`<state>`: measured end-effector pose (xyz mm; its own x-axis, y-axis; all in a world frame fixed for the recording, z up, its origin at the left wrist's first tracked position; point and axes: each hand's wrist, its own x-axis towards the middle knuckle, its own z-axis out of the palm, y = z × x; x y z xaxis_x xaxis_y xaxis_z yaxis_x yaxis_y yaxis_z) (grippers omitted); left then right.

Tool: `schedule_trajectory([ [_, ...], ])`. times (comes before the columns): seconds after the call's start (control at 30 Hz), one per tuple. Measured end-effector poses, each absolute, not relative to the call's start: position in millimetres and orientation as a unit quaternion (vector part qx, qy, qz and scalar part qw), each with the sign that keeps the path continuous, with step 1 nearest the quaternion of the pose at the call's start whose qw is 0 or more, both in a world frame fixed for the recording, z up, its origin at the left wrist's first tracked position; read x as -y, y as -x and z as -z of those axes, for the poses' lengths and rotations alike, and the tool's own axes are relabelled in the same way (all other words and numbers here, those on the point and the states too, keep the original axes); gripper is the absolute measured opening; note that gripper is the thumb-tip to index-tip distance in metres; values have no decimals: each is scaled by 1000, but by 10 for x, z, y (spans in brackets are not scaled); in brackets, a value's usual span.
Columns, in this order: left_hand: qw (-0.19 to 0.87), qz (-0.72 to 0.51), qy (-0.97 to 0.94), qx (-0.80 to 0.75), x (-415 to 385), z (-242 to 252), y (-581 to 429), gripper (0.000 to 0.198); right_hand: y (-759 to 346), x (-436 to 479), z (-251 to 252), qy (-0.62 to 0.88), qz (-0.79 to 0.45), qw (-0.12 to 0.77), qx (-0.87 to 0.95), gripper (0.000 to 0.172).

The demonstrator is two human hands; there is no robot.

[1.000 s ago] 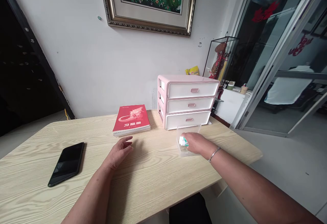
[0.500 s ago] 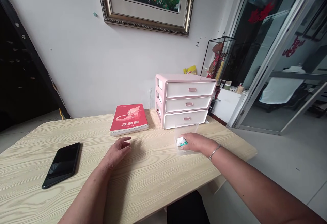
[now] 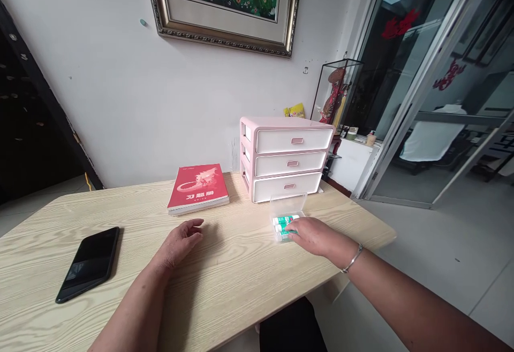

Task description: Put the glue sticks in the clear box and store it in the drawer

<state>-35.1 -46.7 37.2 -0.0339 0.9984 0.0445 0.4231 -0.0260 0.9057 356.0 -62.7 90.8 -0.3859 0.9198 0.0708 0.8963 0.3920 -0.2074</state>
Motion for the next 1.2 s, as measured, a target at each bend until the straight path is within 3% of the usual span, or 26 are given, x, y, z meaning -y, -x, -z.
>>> schedule_trajectory([
  [0.1,353,-380,-606,-604,454,-345,378,63,-3576,616,-915,519,-61,139,842,25],
  [0.23,350,-374,-612,-602,413,-265,423,62,-3578,426,-1028,531,10,287,797,34],
  [0.33,347,-377,-612,-602,383,-221,443,61,-3575,255,-1103,532,54,329,778,38],
  [0.53,330,-370,-618,-610,396,-278,422,58,-3591,105,-1108,519,142,326,777,40],
  [0.73,313,-375,-625,-608,414,-269,411,54,-3747,134,-992,521,94,283,800,29],
  [0.93,208,-348,-701,-587,434,-197,285,41,-3869,472,-861,495,40,234,836,27],
  [1.2,121,-322,-811,-472,580,-204,-367,33,-4014,694,-425,456,34,271,847,29],
])
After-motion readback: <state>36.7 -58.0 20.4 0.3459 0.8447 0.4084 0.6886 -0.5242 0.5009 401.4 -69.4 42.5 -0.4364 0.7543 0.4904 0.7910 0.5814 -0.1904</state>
